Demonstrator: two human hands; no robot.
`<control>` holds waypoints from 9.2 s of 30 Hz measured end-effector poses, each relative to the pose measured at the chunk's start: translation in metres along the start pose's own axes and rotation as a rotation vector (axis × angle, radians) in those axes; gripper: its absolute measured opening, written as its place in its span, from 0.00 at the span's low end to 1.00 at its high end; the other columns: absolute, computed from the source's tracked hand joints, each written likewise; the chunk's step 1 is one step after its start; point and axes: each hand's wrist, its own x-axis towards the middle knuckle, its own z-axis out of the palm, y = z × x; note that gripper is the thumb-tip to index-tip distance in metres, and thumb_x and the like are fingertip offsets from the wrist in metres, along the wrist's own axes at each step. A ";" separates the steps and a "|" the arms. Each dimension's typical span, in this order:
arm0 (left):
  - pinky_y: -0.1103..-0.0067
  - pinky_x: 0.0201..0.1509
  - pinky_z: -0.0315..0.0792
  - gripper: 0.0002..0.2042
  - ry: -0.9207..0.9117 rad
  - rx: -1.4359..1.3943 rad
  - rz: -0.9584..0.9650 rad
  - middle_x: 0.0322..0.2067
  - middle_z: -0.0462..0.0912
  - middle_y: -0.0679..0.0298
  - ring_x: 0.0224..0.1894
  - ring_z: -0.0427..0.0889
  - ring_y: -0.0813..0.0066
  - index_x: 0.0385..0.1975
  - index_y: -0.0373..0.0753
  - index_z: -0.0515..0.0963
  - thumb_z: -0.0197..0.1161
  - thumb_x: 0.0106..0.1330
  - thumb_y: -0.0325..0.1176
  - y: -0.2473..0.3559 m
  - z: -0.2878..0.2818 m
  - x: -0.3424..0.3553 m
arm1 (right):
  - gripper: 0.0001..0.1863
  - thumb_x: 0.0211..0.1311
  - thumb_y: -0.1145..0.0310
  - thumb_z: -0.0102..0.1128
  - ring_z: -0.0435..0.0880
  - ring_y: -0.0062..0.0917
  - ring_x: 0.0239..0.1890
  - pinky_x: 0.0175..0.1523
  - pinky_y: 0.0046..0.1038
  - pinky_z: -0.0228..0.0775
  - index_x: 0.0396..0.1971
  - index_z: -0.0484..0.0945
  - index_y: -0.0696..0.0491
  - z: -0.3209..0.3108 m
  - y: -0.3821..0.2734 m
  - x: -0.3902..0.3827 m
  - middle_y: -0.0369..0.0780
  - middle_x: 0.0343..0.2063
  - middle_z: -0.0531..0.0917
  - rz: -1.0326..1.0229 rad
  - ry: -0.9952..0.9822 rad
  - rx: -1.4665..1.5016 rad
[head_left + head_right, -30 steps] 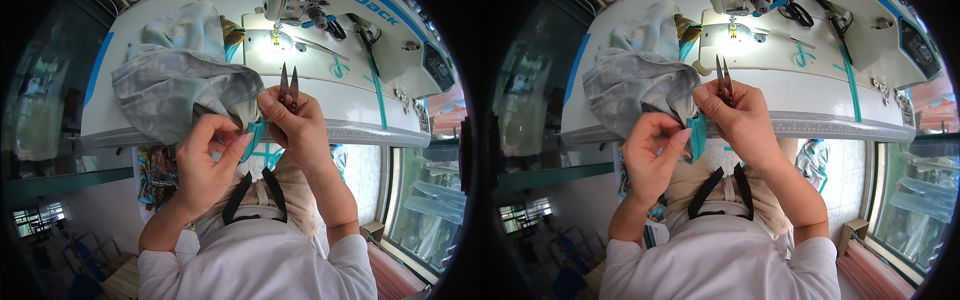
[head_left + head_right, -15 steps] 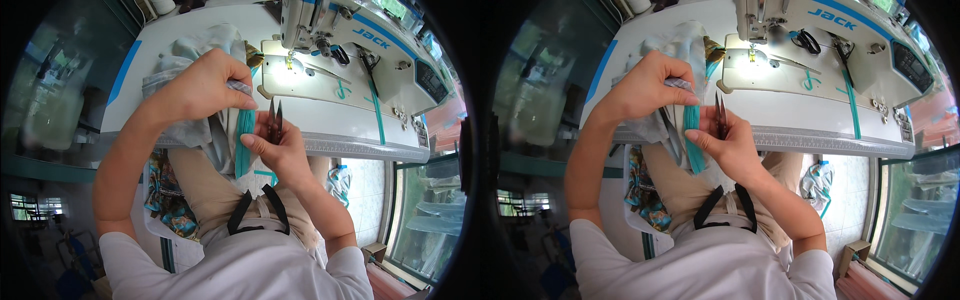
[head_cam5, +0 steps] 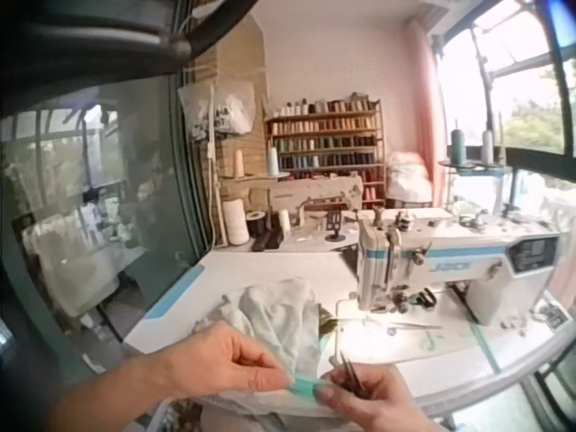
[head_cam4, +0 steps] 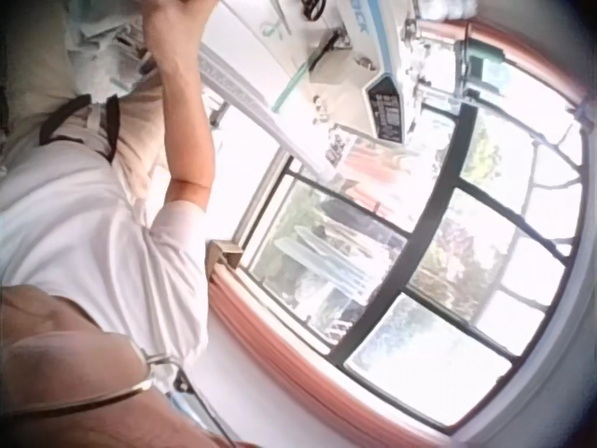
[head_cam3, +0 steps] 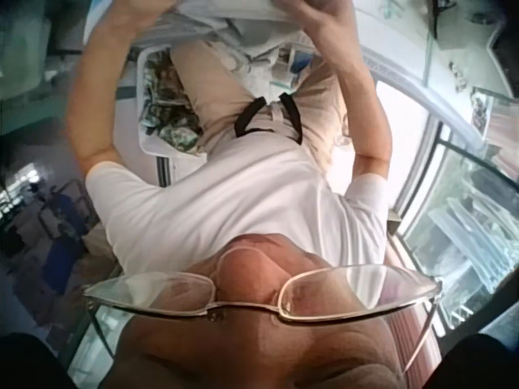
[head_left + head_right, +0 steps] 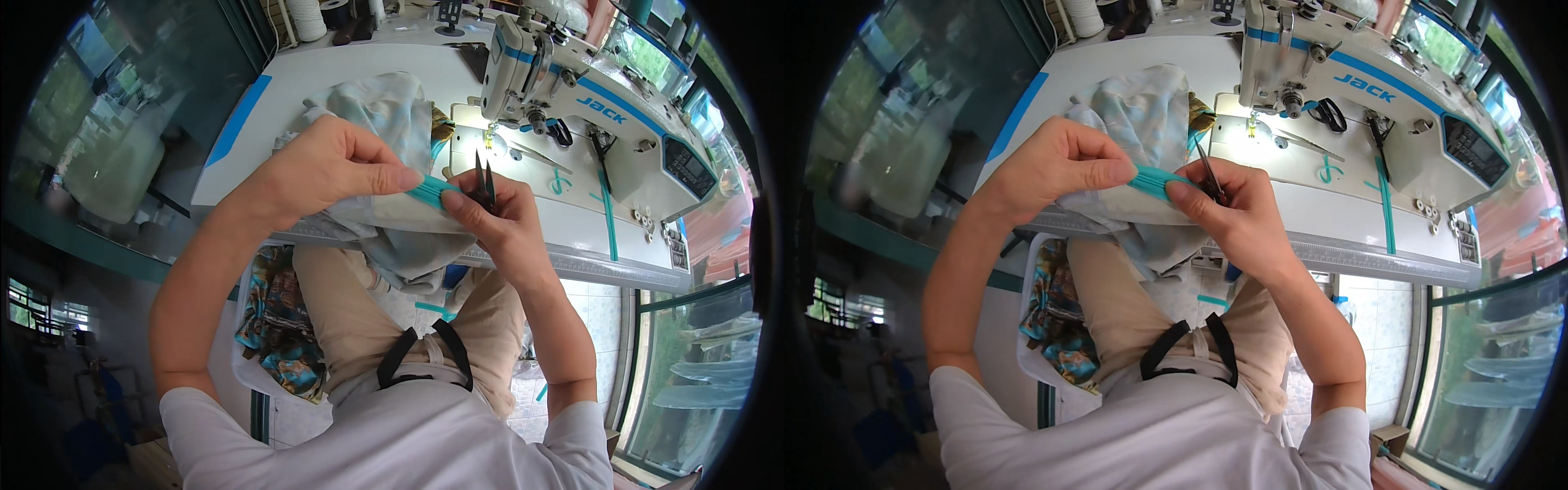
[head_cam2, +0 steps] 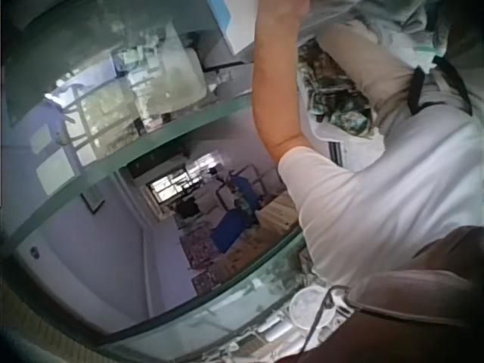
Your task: The person sews a teal zipper onto a patterned fabric item using a sewing machine. They guide the fabric under the needle, trim excess threads with scissors, and inspect the stitching. The person then picks up another fabric piece from the floor and continues sewing.
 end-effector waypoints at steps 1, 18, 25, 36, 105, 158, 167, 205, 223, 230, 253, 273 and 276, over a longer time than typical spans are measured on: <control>0.86 0.35 0.65 0.10 -0.017 0.000 -0.009 0.28 0.82 0.72 0.31 0.74 0.88 0.32 0.32 0.86 0.71 0.68 0.34 0.002 0.001 0.001 | 0.11 0.69 0.66 0.70 0.67 0.08 0.27 0.30 0.18 0.55 0.38 0.85 0.59 -0.002 -0.002 0.003 0.25 0.23 0.76 -0.001 -0.007 -0.015; 0.85 0.35 0.66 0.09 -0.044 -0.227 -0.054 0.27 0.80 0.72 0.30 0.73 0.88 0.31 0.32 0.84 0.70 0.67 0.33 -0.012 -0.034 0.017 | 0.10 0.65 0.66 0.74 0.66 0.09 0.25 0.29 0.18 0.55 0.33 0.87 0.58 -0.023 -0.022 0.060 0.26 0.21 0.77 0.042 -0.133 -0.102; 0.85 0.37 0.69 0.07 0.064 -0.215 -0.016 0.28 0.82 0.71 0.31 0.76 0.87 0.34 0.31 0.86 0.71 0.66 0.30 -0.025 -0.030 0.021 | 0.09 0.64 0.69 0.74 0.67 0.08 0.26 0.30 0.18 0.57 0.34 0.87 0.59 -0.033 -0.006 0.070 0.26 0.22 0.77 -0.035 -0.176 -0.139; 0.85 0.38 0.71 0.09 -0.003 -0.317 -0.163 0.31 0.85 0.68 0.32 0.78 0.87 0.40 0.29 0.86 0.71 0.65 0.29 -0.039 -0.019 0.040 | 0.07 0.65 0.71 0.73 0.69 0.10 0.29 0.33 0.20 0.61 0.32 0.85 0.60 -0.046 0.016 0.067 0.28 0.23 0.79 0.037 -0.126 -0.108; 0.85 0.44 0.75 0.10 -0.241 -0.347 -0.371 0.35 0.88 0.64 0.36 0.84 0.83 0.40 0.30 0.85 0.72 0.64 0.29 -0.031 0.008 0.060 | 0.24 0.52 0.69 0.74 0.77 0.25 0.22 0.24 0.28 0.68 0.53 0.84 0.52 -0.036 0.045 0.015 0.33 0.24 0.77 -0.720 0.078 -0.987; 0.86 0.30 0.63 0.06 0.051 -0.089 -0.087 0.27 0.78 0.75 0.28 0.70 0.91 0.38 0.30 0.84 0.71 0.68 0.26 -0.022 0.031 0.034 | 0.05 0.66 0.74 0.71 0.67 0.08 0.28 0.31 0.17 0.58 0.37 0.86 0.59 -0.049 0.044 0.033 0.26 0.25 0.78 0.097 -0.135 0.204; 0.82 0.27 0.64 0.04 0.094 0.237 -0.090 0.26 0.78 0.71 0.26 0.71 0.86 0.34 0.31 0.83 0.71 0.63 0.22 -0.018 0.035 0.034 | 0.03 0.66 0.76 0.69 0.68 0.09 0.28 0.32 0.18 0.60 0.36 0.85 0.60 -0.048 0.042 0.028 0.27 0.25 0.77 0.118 -0.075 0.132; 0.75 0.34 0.77 0.12 0.684 0.903 0.921 0.33 0.82 0.58 0.32 0.83 0.62 0.33 0.33 0.81 0.77 0.50 0.19 -0.030 -0.006 0.068 | 0.18 0.54 0.71 0.76 0.83 0.42 0.45 0.51 0.38 0.75 0.46 0.84 0.56 -0.108 0.055 0.013 0.44 0.42 0.86 -0.575 0.485 -1.200; 0.63 0.52 0.78 0.24 0.901 0.900 0.444 0.51 0.79 0.47 0.48 0.82 0.51 0.59 0.29 0.75 0.70 0.63 0.30 -0.026 -0.036 0.047 | 0.06 0.69 0.75 0.63 0.80 0.24 0.29 0.32 0.22 0.74 0.42 0.77 0.59 0.016 0.050 0.067 0.42 0.39 0.82 -0.175 0.080 -0.134; 0.70 0.41 0.75 0.27 1.060 0.552 0.289 0.41 0.76 0.54 0.38 0.79 0.59 0.58 0.30 0.71 0.65 0.55 0.19 -0.102 0.090 0.021 | 0.07 0.79 0.70 0.55 0.80 0.14 0.31 0.34 0.19 0.77 0.46 0.74 0.57 0.022 0.059 0.066 0.33 0.34 0.81 -0.105 0.161 0.232; 0.72 0.59 0.73 0.17 1.121 0.689 0.167 0.49 0.79 0.53 0.49 0.81 0.59 0.56 0.26 0.77 0.62 0.67 0.18 -0.133 0.057 -0.048 | 0.15 0.56 0.76 0.73 0.82 0.35 0.42 0.43 0.30 0.75 0.44 0.84 0.59 -0.029 0.066 0.048 0.46 0.44 0.85 -0.360 0.316 -0.967; 0.83 0.34 0.73 0.11 0.837 -0.723 0.205 0.33 0.86 0.64 0.31 0.80 0.83 0.43 0.33 0.82 0.60 0.78 0.36 -0.089 0.050 -0.023 | 0.06 0.73 0.73 0.65 0.76 0.08 0.31 0.35 0.16 0.70 0.38 0.81 0.60 0.037 0.040 0.054 0.30 0.31 0.83 0.158 -0.128 0.220; 0.85 0.44 0.74 0.13 0.857 -0.599 0.382 0.37 0.87 0.67 0.39 0.80 0.87 0.47 0.31 0.82 0.60 0.79 0.36 -0.057 0.011 -0.009 | 0.05 0.69 0.75 0.67 0.79 0.11 0.33 0.37 0.18 0.73 0.39 0.82 0.61 0.063 0.030 0.049 0.34 0.31 0.85 -0.051 -0.212 0.099</control>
